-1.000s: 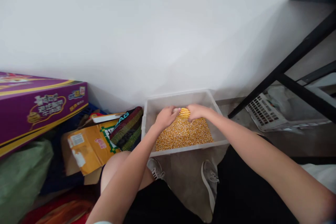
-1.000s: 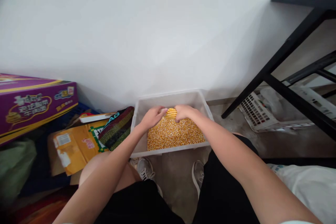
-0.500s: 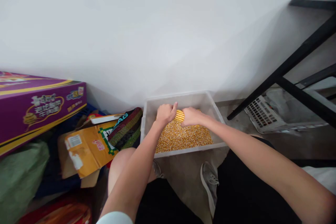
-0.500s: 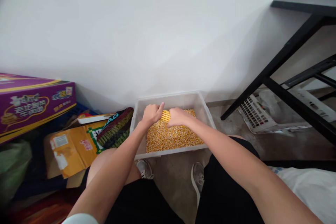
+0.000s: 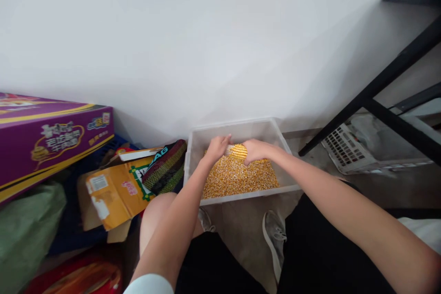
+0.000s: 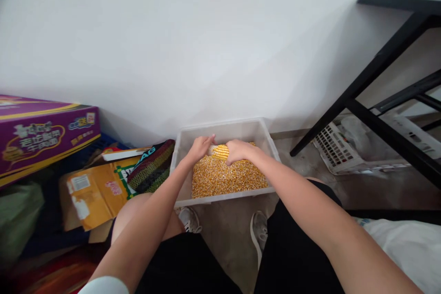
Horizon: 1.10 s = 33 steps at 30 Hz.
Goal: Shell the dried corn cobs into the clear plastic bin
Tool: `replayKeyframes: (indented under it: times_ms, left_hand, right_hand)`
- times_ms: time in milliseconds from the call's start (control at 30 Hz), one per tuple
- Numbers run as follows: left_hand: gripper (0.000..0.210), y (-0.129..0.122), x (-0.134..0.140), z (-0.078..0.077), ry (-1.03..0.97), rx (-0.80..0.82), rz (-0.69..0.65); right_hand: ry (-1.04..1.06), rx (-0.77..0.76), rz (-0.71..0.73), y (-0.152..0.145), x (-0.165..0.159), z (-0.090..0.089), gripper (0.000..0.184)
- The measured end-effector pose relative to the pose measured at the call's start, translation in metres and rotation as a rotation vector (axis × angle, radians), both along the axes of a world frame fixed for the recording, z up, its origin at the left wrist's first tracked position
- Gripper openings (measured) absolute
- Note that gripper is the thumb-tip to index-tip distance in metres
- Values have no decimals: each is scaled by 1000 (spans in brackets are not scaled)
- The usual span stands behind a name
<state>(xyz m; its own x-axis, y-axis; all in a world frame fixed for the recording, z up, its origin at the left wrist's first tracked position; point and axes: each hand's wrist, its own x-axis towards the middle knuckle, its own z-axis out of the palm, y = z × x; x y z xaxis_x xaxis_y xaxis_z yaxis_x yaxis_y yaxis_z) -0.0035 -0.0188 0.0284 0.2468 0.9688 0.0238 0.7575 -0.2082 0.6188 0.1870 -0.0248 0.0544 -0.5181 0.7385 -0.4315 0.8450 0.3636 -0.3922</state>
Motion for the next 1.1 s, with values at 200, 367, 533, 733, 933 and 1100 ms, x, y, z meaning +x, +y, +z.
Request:
replayKeyframes:
  times_ms: [200,367,533,733,933,1100]
  left_hand:
    - [75,-8,11,9,120,58,114]
    - [82,-14,22,7,293,-18,147]
    - [76,-2,13,-1,120,-52,190]
    - [63,7,4,-6,64,-100,312]
    - [73,8,-3,3,59,-165,404]
    - [73,-7,9,11,176,-8,251]
  right_hand:
    - [-35,-8,-63,-2,-10,2,46]
    - [-59,40,-46,-8,-19,5,42]
    - [-68,24,-37,-9,-23,6,46]
    - [-55,57,1,-8,-24,3,52]
    - [-66,87,51,-11,-26,2,52]
    - [-53,70,4,-9,-22,3,49]
